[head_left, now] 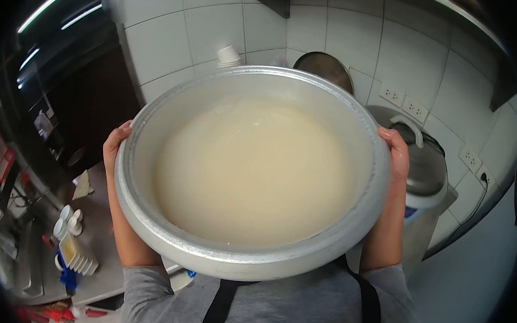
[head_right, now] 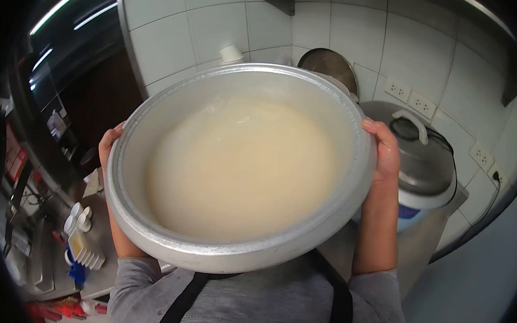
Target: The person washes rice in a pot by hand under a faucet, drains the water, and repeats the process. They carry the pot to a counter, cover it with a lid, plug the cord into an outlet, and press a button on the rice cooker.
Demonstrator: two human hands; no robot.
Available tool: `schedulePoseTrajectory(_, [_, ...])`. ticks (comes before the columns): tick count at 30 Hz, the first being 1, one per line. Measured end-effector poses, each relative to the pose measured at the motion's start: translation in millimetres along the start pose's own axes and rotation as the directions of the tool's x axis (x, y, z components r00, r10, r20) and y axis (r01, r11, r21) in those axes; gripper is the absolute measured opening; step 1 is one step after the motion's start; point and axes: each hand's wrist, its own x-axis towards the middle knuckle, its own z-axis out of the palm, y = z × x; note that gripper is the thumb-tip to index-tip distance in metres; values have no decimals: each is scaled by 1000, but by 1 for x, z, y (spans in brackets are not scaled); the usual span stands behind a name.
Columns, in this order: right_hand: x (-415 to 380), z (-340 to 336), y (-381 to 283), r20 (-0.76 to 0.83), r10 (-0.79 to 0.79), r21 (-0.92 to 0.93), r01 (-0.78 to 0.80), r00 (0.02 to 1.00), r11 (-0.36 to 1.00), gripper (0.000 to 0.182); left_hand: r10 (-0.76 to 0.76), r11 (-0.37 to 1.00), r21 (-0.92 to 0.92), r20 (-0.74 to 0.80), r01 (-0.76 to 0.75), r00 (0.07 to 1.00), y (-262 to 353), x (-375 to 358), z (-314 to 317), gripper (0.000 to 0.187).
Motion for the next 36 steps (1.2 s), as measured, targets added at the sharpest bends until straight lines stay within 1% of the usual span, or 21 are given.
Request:
schedulePoseTrajectory(1, [17,-3,-4,-25,-20,-11,20,999,1000,26,-7,1000,-11,9,7,1000,-6,26,-5,25])
schedulePoseTrajectory(2, [32,-11,-8,-15,-48,-37,48,999,998,24,-18,1000,-21,21,18,1000,-12,51,-8,24])
schedulePoseTrajectory(3, [46,-14,-10,-56,-74,-62,70,996,996,23,-33,999,-29,36,34,999,-18,77,-9,23])
schedulePoseTrajectory(6, [77,-25,-14,-206,-173,-135,147,963,980,20,-55,990,-132,-6,54,998,-50,168,-41,22])
schedulePoseTrajectory(8, [95,-37,-13,-303,-256,-188,206,918,960,17,-92,985,-137,105,107,990,-68,218,-44,22])
schedulePoseTrajectory(9, [102,-37,-12,-335,-278,-218,213,900,952,16,-104,982,-142,159,127,982,-76,240,-43,24])
schedulePoseTrajectory(10, [110,-37,-10,-365,-300,-245,220,881,944,15,-114,986,-109,109,126,987,-82,257,-37,29])
schedulePoseTrajectory(13, [134,-42,-4,-467,-352,-307,225,811,925,14,-179,974,-109,157,197,971,-120,334,-58,37])
schedulePoseTrajectory(14, [143,-44,-2,-497,-365,-325,221,787,920,14,-202,969,-103,201,226,959,-130,356,-63,39])
schedulePoseTrajectory(17, [168,-45,6,-522,-410,-374,232,748,898,14,-264,948,-97,289,302,920,-154,396,-66,43])
schedulePoseTrajectory(19, [186,-50,8,-585,-410,-404,186,700,895,14,-292,933,-108,329,343,898,-178,423,-75,44])
schedulePoseTrajectory(22, [217,-60,8,-636,-419,-449,131,647,884,13,-281,949,-38,342,312,897,-196,459,-77,43])
schedulePoseTrajectory(25, [241,-67,8,-682,-408,-446,96,607,890,13,-308,951,93,375,295,874,-210,490,-73,39])
schedulePoseTrajectory(26, [248,-69,8,-696,-402,-440,90,595,894,13,-309,950,86,382,299,871,-218,502,-75,39])
schedulePoseTrajectory(28, [259,-87,2,-689,-416,-490,42,593,871,13,-302,951,68,395,300,868,-234,528,-79,38])
schedulePoseTrajectory(29, [265,-94,-1,-685,-423,-515,17,594,857,14,-307,950,63,342,305,888,-242,537,-78,39])
schedulePoseTrajectory(31, [275,-93,2,-728,-410,-498,-13,549,867,16,-319,948,58,231,314,919,-254,550,-77,40])
schedulePoseTrajectory(34, [287,-96,8,-782,-411,-487,-49,469,872,19,-311,949,134,246,286,918,-279,580,-86,42])
schedulePoseTrajectory(35, [292,-99,10,-794,-418,-488,-55,441,871,19,-336,940,145,229,309,914,-285,588,-87,43])
schedulePoseTrajectory(36, [296,-103,13,-791,-427,-497,-54,439,866,20,-360,930,157,213,332,908,-284,587,-79,43])
